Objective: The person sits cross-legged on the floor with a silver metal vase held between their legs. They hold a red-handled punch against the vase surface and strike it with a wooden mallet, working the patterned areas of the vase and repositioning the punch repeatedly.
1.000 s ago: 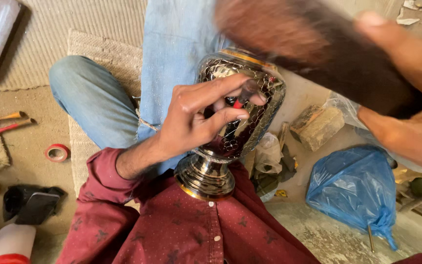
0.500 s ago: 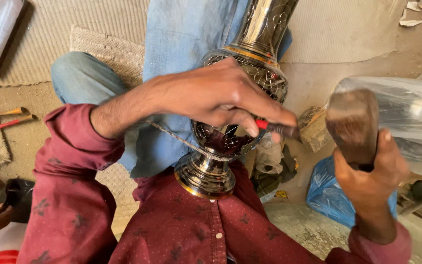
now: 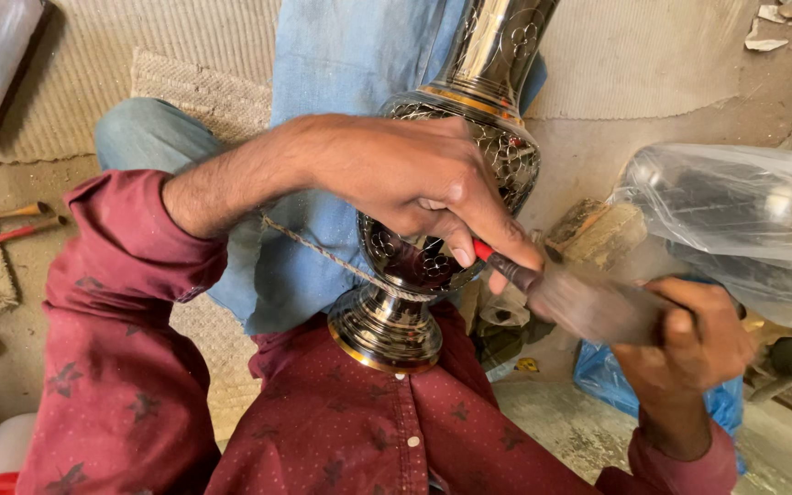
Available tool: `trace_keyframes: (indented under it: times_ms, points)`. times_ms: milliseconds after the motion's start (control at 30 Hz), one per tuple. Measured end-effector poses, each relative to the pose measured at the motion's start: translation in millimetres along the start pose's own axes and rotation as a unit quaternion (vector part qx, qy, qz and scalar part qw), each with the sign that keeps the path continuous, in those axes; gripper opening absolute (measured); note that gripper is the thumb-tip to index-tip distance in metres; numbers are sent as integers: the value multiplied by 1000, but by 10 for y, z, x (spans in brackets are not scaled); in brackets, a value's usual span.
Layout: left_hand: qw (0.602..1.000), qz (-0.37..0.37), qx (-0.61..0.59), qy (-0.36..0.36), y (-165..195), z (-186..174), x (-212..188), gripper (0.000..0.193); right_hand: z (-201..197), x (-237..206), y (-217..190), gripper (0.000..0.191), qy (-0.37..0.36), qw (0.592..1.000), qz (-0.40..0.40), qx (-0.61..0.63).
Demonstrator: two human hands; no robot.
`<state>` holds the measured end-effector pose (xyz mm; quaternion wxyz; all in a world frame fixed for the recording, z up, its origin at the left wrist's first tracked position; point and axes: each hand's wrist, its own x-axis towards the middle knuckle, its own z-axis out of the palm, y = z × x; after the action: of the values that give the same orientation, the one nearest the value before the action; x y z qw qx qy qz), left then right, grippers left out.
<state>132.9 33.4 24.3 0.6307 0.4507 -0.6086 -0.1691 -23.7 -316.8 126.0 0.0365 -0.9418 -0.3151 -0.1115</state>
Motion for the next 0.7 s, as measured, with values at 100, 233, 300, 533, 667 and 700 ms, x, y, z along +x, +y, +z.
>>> trace_keyframes:
  times_ms: [100, 233, 300, 533, 667, 700]
  points:
    - [998, -20, 41, 49, -1, 70, -75, 48, -19, 119, 116, 64, -44, 999, 4, 17]
    - [989, -5, 44, 143, 13, 218, -213, 46, -37, 217, 172, 81, -73, 994, 45, 72]
    - [978, -15, 42, 202, 30, 327, -274, 43, -42, 290, 173, 83, -75, 989, 73, 108]
    - [911, -124, 150, 364, 100, 683, -366, 53, -181, 906, 225, 85, -147, 983, 27, 104]
    - [884, -102, 115, 442, 128, 810, -348, 49, -279, 1376, 212, 82, -240, 963, 56, 105]
    - [873, -100, 114, 463, 143, 852, -338, 47, -263, 1479, 192, 83, -244, 959, 88, 115]
